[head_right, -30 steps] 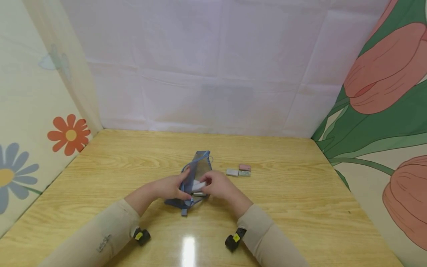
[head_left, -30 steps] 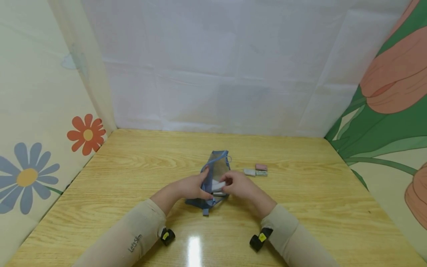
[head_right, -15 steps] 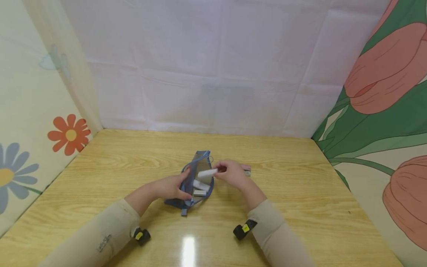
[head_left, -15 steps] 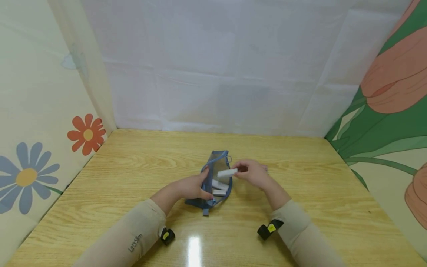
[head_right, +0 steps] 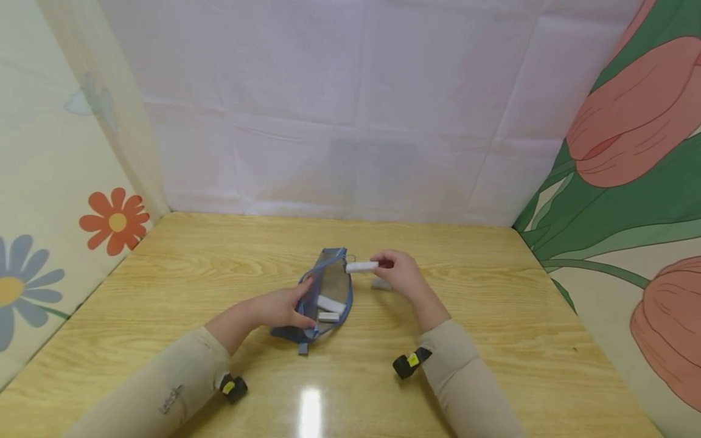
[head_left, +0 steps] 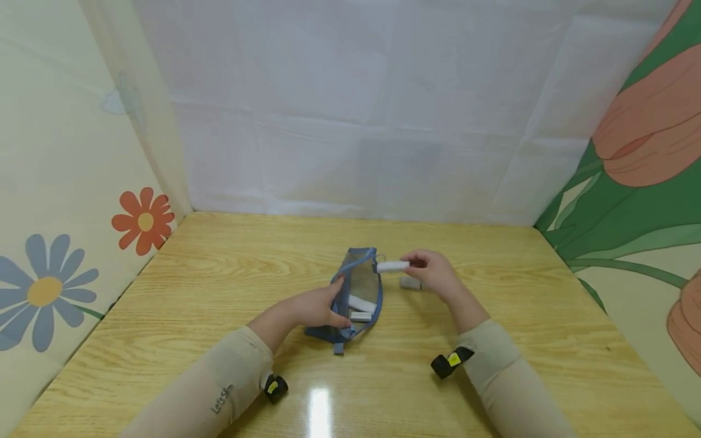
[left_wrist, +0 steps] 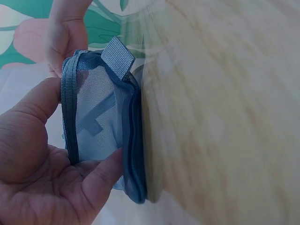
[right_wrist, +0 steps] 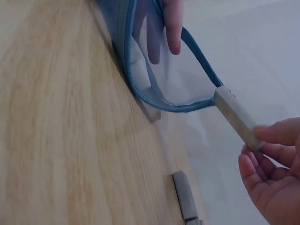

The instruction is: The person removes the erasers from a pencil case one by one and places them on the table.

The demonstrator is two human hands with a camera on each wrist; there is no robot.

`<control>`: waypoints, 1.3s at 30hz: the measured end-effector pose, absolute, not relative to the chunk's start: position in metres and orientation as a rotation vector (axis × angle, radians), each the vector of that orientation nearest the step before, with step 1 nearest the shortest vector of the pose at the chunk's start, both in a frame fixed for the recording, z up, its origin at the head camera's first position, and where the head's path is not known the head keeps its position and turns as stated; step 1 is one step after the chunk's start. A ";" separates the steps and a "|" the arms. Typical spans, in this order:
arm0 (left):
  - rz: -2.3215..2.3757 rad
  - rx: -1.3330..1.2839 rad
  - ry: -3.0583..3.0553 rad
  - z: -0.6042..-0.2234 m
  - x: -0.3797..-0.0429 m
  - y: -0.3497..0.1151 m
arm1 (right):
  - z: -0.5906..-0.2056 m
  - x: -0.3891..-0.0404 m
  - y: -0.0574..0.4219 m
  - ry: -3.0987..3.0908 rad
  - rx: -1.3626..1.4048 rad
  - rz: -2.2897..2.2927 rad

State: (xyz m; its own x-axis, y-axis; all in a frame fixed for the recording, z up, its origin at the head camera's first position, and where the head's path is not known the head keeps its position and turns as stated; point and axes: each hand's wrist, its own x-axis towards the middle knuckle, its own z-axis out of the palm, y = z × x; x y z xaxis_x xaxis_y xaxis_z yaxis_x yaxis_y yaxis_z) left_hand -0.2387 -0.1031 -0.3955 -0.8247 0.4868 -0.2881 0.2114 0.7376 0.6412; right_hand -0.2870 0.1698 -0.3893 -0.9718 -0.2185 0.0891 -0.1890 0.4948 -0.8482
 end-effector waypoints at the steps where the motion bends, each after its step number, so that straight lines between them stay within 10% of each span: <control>1: 0.849 0.534 2.493 -0.396 -0.239 -0.103 | -0.390 -0.288 0.172 2.682 -0.358 -1.530; 39: 0.854 0.519 2.481 -0.399 -0.240 -0.103 | -0.418 -0.318 0.185 2.883 -0.201 -1.162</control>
State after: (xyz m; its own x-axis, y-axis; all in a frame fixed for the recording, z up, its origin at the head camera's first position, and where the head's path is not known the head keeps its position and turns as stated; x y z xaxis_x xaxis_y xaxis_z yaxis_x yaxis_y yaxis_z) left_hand -0.2402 -0.1031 -0.3987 -0.8215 0.4845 -0.3005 0.1970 0.7359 0.6478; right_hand -0.3183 0.1846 -0.4176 -0.9913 -0.1294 0.0237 -0.1096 0.7134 -0.6921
